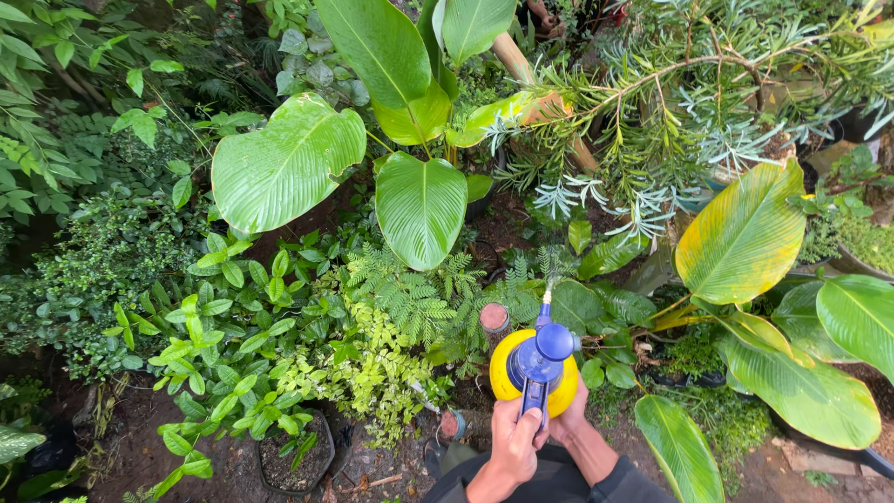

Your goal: The person uses a yellow and blue handheld pressure sprayer to mist water onto various potted plants in a garden. They move between different plant groupings, spraying foliage and soil, and briefly pump the sprayer handle to build pressure before continuing.

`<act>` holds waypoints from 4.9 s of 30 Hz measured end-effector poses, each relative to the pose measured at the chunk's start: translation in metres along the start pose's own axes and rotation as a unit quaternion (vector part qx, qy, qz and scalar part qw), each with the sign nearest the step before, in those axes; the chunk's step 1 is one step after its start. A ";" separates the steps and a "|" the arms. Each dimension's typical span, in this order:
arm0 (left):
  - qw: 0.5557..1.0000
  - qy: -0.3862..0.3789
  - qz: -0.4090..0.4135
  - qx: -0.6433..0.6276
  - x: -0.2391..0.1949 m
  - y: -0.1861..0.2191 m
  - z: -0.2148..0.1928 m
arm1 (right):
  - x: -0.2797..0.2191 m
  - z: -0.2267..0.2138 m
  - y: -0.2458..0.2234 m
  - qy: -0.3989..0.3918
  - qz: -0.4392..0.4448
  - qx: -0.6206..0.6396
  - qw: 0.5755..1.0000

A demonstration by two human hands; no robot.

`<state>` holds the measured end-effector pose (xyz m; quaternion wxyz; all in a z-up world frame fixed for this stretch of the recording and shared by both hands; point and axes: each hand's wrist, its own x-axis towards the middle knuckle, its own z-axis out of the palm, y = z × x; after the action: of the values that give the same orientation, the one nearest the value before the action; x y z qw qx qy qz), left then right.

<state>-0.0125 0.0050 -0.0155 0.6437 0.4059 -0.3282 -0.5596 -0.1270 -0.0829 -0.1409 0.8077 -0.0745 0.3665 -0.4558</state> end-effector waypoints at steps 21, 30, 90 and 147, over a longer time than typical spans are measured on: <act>1.000 -0.007 0.015 -0.016 -0.011 -0.017 0.009 | -0.007 -0.016 -0.008 -0.029 -0.031 -0.011 0.999; 0.999 -0.034 0.010 0.033 -0.012 -0.025 0.010 | -0.011 -0.022 -0.012 0.032 0.008 -0.001 0.999; 0.993 0.106 0.029 -0.037 -0.073 -0.044 -0.002 | -0.027 -0.010 0.025 -0.030 0.150 -0.057 0.987; 0.968 0.228 0.068 -0.084 -0.079 -0.035 -0.081 | -0.009 0.069 0.094 -0.051 0.272 -0.114 0.954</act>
<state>0.0298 0.0937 -0.0812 0.7700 0.4437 -0.1515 -0.4329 -0.0202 -0.0363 -0.1295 0.9050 -0.0862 0.3806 -0.1695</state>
